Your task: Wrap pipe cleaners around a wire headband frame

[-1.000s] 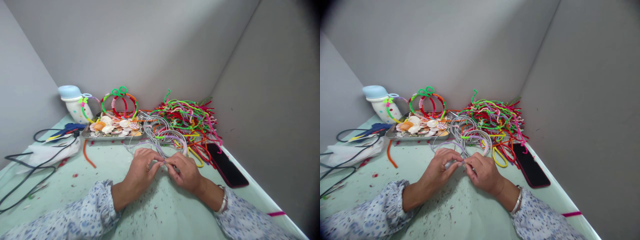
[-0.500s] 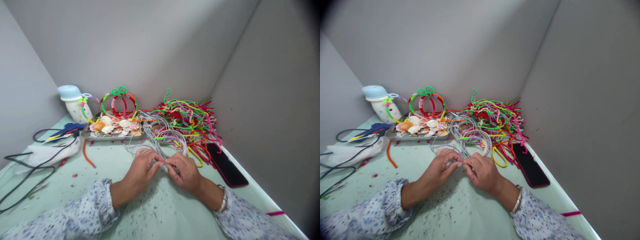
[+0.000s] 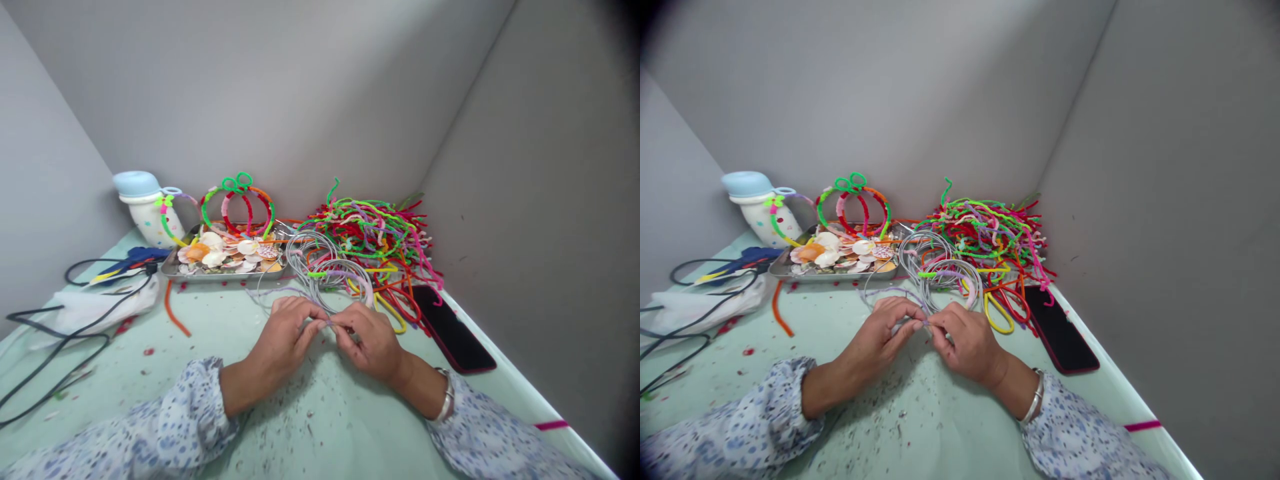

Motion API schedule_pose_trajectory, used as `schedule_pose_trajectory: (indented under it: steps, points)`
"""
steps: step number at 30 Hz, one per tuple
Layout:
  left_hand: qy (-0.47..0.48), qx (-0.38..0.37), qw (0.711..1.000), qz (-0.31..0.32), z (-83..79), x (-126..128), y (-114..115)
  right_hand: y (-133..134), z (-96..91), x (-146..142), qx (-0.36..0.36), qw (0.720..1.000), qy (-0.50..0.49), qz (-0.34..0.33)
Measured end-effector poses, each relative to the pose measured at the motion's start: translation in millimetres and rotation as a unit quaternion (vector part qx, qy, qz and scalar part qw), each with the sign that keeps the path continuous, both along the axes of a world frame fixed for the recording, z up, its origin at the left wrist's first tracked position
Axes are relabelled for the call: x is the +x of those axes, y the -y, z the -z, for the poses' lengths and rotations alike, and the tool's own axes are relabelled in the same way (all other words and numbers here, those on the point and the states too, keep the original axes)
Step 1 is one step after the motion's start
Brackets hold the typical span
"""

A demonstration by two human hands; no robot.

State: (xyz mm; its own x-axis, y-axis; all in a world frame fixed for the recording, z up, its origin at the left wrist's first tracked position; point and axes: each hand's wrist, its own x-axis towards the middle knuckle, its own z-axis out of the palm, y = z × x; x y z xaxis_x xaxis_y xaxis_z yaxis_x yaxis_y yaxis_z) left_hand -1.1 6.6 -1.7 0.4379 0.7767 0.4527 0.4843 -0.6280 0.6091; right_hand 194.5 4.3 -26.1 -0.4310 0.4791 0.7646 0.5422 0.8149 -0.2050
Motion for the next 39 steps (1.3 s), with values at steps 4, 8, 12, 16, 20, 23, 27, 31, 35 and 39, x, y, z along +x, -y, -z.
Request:
schedule_pose_trajectory:
  steps: [4,8,12,16,20,23,27,31,35,39]
  points:
    - [0.002,-0.008,1.0,-0.004,0.2,0.0,0.8,-0.6,0.9,-0.2,-0.001,1.0,0.0,-0.002]
    - [-0.001,-0.027,1.0,-0.002,0.0,-0.9,2.5,0.4,0.7,-0.8,0.005,1.0,0.006,-0.003]
    - [-0.008,-0.052,0.999,0.012,-1.4,-1.4,4.0,1.2,0.1,-1.1,0.01,1.0,0.011,-0.009]
    - [0.002,-0.064,0.998,0.019,-2.0,-1.4,4.4,0.8,-0.3,-0.9,0.01,1.0,0.006,-0.009]
    - [0.035,-0.068,0.997,0.013,-1.7,-1.3,3.6,0.2,0.2,0.8,-0.005,1.0,-0.012,-0.011]
    - [0.034,-0.064,0.997,0.016,-1.6,-1.0,2.8,-0.1,1.0,1.6,-0.014,1.0,-0.013,-0.012]
    - [0.021,-0.059,0.998,0.015,-0.7,-1.2,2.0,-0.5,1.5,0.6,-0.013,1.0,-0.006,-0.012]
    - [0.012,-0.064,0.997,0.028,0.4,-2.3,2.1,0.3,0.1,-0.7,-0.007,1.0,0.006,-0.014]
    - [0.017,-0.079,0.996,0.036,0.4,-2.8,2.4,1.4,-1.5,-0.9,-0.01,1.0,0.006,-0.021]
    - [0.037,-0.089,0.995,0.039,-1.4,-2.4,1.9,-0.4,-0.9,-0.7,-0.02,0.999,-0.013,-0.021]
